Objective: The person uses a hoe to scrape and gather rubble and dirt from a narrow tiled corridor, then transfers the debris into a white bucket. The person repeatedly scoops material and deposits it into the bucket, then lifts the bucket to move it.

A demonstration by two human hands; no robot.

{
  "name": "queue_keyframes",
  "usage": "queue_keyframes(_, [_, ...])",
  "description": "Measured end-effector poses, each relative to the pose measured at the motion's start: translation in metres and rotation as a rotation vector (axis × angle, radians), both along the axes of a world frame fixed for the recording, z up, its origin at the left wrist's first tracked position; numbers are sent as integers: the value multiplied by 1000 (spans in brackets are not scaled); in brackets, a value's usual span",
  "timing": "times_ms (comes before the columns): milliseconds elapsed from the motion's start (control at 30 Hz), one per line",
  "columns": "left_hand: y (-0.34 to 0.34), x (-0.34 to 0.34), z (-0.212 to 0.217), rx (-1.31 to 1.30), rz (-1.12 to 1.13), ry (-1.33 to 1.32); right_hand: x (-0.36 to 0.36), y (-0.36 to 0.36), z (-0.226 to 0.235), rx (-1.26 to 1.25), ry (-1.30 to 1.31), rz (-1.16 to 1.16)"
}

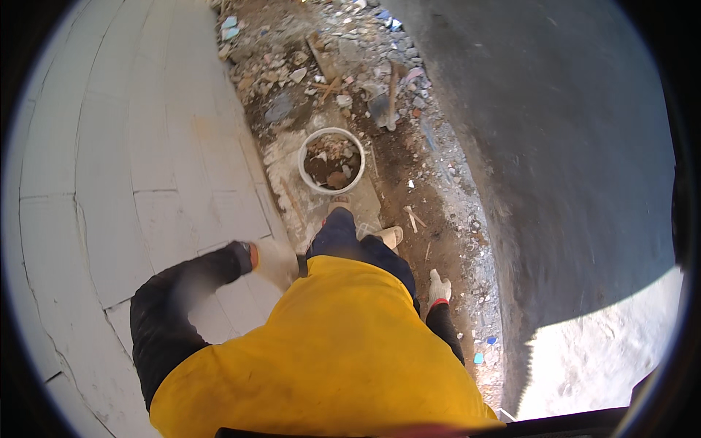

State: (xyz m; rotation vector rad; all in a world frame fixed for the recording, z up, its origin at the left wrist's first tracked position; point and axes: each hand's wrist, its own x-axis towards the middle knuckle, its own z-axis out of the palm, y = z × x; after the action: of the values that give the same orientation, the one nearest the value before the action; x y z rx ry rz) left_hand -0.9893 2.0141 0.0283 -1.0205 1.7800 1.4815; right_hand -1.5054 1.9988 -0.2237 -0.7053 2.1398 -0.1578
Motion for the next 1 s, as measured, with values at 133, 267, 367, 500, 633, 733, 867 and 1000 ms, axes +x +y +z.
queue_keyframes(133, [-1, 55, -30, -348, 321, -164, 8, -35, 10, 34, 144, 215])
queue_keyframes(267, [0, 99, -76, -608, 812, -232, 31, -83, 10, 8, 33, 258])
queue_keyframes(367, [2, 121, -111, -739, 1078, -156, 69, -131, 4, -11, 183, 434])
queue_keyframes(500, [-14, 156, -168, -692, 949, -300, 148, -192, -4, -68, 83, 412])
queue_keyframes(633, [-46, 198, -241, -503, 1092, -296, 242, -216, -24, -75, -181, 231])
queue_keyframes(733, [-74, 228, -297, -338, 1111, -352, 314, -217, -62, -48, -161, 512])
queue_keyframes(867, [-114, 253, -375, -169, 1135, -272, 378, -213, -141, 94, -236, 404])
queue_keyframes(1000, [-128, 235, -455, -205, 1510, -76, 399, -203, -239, 225, -113, 162])
